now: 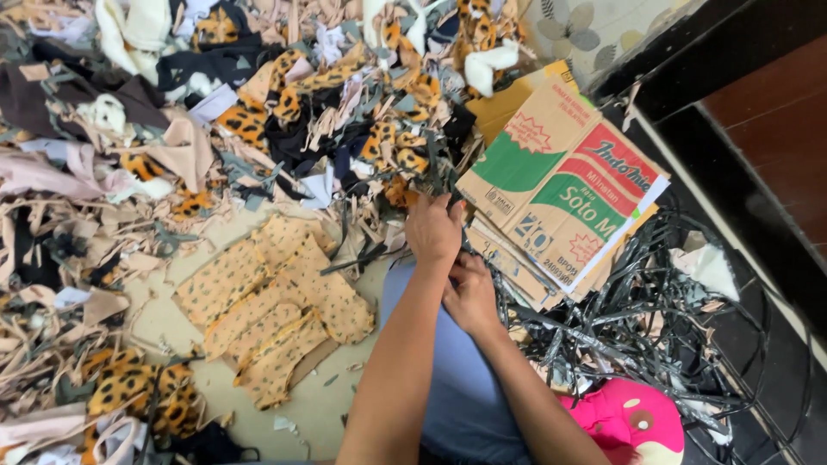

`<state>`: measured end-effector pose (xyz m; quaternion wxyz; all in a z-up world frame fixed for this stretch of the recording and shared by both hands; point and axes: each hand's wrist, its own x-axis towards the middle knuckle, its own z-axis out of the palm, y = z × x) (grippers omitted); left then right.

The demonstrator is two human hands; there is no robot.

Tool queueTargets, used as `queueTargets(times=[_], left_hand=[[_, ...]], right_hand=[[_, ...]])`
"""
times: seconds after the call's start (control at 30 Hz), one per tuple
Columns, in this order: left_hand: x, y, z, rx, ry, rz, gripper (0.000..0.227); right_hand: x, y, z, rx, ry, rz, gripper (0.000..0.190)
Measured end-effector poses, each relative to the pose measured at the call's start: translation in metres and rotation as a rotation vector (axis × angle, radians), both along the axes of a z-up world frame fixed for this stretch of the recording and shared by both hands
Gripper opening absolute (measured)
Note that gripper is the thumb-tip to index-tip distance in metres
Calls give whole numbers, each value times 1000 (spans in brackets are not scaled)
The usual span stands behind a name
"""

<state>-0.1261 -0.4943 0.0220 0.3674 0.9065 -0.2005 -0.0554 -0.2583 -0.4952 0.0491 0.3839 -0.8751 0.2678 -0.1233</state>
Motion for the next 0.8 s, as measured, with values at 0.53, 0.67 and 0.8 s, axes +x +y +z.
queueTargets(times=[0.53, 0.67, 0.8], left_hand=[[-28, 98, 152, -706, 1085, 265, 20], [-61, 157, 123, -526, 991, 103, 19], [-83, 229, 125, -395, 929, 60, 22]], right_hand=[[31, -10, 28, 1405, 10, -276, 64], [36, 8, 69, 1706, -185, -294, 26], [33, 11, 45, 1877, -242, -370, 35]])
